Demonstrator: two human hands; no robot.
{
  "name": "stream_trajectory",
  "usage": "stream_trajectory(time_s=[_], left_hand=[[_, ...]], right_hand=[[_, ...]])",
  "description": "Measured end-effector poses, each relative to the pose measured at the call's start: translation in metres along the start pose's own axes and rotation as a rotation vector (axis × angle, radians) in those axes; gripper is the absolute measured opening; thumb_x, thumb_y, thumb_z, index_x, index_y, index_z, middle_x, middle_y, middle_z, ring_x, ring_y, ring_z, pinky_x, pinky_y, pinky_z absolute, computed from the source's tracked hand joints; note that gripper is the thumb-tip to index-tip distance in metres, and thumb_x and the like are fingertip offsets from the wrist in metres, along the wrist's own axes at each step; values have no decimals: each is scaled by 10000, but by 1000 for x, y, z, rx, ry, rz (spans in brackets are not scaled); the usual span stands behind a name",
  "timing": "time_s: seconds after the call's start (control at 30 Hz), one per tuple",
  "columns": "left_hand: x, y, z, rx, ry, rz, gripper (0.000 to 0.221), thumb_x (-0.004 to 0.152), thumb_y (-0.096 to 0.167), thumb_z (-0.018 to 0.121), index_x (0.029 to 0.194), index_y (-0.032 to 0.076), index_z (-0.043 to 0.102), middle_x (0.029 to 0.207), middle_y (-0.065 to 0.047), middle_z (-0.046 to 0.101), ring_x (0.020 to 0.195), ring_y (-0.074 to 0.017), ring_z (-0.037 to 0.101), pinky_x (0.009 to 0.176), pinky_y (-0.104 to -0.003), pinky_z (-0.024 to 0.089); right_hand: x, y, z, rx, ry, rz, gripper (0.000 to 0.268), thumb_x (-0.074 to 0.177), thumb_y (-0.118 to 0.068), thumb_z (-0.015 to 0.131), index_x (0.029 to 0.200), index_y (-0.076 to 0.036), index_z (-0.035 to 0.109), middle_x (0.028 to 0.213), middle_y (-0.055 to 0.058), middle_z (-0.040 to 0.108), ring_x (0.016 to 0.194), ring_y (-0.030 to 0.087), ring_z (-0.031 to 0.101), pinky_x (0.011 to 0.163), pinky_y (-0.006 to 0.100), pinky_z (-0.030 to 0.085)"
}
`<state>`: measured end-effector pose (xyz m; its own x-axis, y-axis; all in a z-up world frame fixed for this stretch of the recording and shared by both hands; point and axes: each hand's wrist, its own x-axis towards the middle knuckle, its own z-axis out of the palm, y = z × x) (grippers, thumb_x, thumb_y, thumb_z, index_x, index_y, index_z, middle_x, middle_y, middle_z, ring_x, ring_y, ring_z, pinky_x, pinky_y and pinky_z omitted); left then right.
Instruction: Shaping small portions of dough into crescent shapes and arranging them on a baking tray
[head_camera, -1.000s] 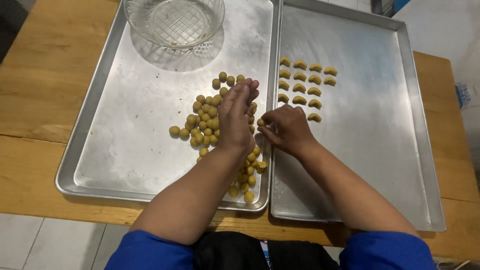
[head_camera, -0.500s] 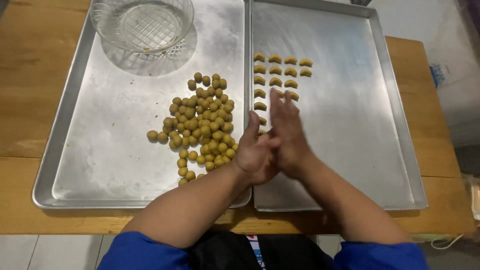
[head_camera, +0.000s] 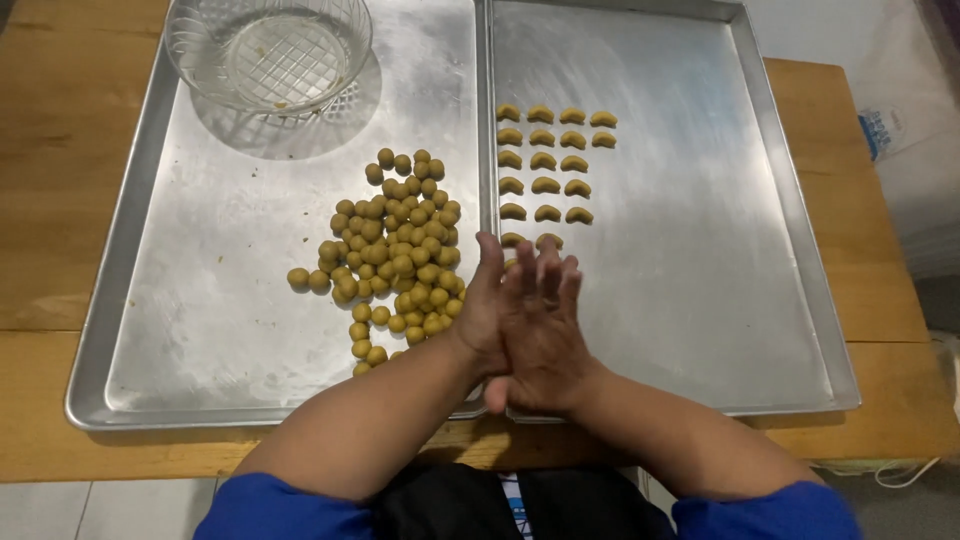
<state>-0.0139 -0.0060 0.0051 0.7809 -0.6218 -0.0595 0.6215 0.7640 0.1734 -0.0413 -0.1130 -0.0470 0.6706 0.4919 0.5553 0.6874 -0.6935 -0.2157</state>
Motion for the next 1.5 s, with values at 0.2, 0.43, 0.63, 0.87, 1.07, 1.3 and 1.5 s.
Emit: stream_trajectory(time_s=[0.2,0.43,0.63,0.87,1.07,1.3,1.5], left_hand=[[-5,-5,13,222,-215,-17,1045,882,884,295,1504,55,429,1199,-56,645,1197,-148,610,1189,-350,344],[5,5,-1,-89,-103,-95,784,834,872,477,1068,143,646,999,-14,730,978,-150,695,1051,-292,461],[22,0,-36,47,-26,-198,1121,800,972,272,1348,33,545,888,-51,565,774,-169,565,795,-306,510],[20,-2,-38,96,44,-151,1251,813,938,382,1600,-8,151,1564,-264,366,1226,-331,608,922,-386,550],[26,-8,-39,326,160,-33,1065,909,700,574,1580,-41,207,1588,-310,301,1367,-414,475,1007,-387,515],[39,16,-46,296,338,197,757,936,508,641,1450,-24,480,1467,-364,457,1335,-476,493,1026,-476,510],[33,54,-32,338,349,263,589,971,462,595,1423,89,544,1477,-246,526,1357,-355,529,1062,-397,481]], right_hand=[[22,42,-26,-22,11,418,963,1030,-692,150,1617,13,-142,1669,267,-213,1479,475,-298,1140,658,-211],[-9,23,-4,-93,-58,59,1439,615,-1018,87,1613,9,-61,1670,267,-170,1490,429,-300,1130,568,-283],[27,45,-79,649,-196,457,1326,651,-991,-87,1644,-128,76,1718,169,23,1553,417,-43,1188,665,-46],[36,20,-103,610,54,353,330,705,-37,893,1022,-52,805,828,111,780,658,225,768,556,283,592],[31,7,-72,249,108,107,202,788,0,832,973,-81,814,861,92,762,710,253,739,591,319,585],[47,12,-37,100,172,-15,147,859,58,768,912,-77,795,759,64,699,623,224,687,551,306,549],[60,24,-57,719,51,387,82,893,1,767,974,4,770,771,118,708,692,144,645,617,288,551]])
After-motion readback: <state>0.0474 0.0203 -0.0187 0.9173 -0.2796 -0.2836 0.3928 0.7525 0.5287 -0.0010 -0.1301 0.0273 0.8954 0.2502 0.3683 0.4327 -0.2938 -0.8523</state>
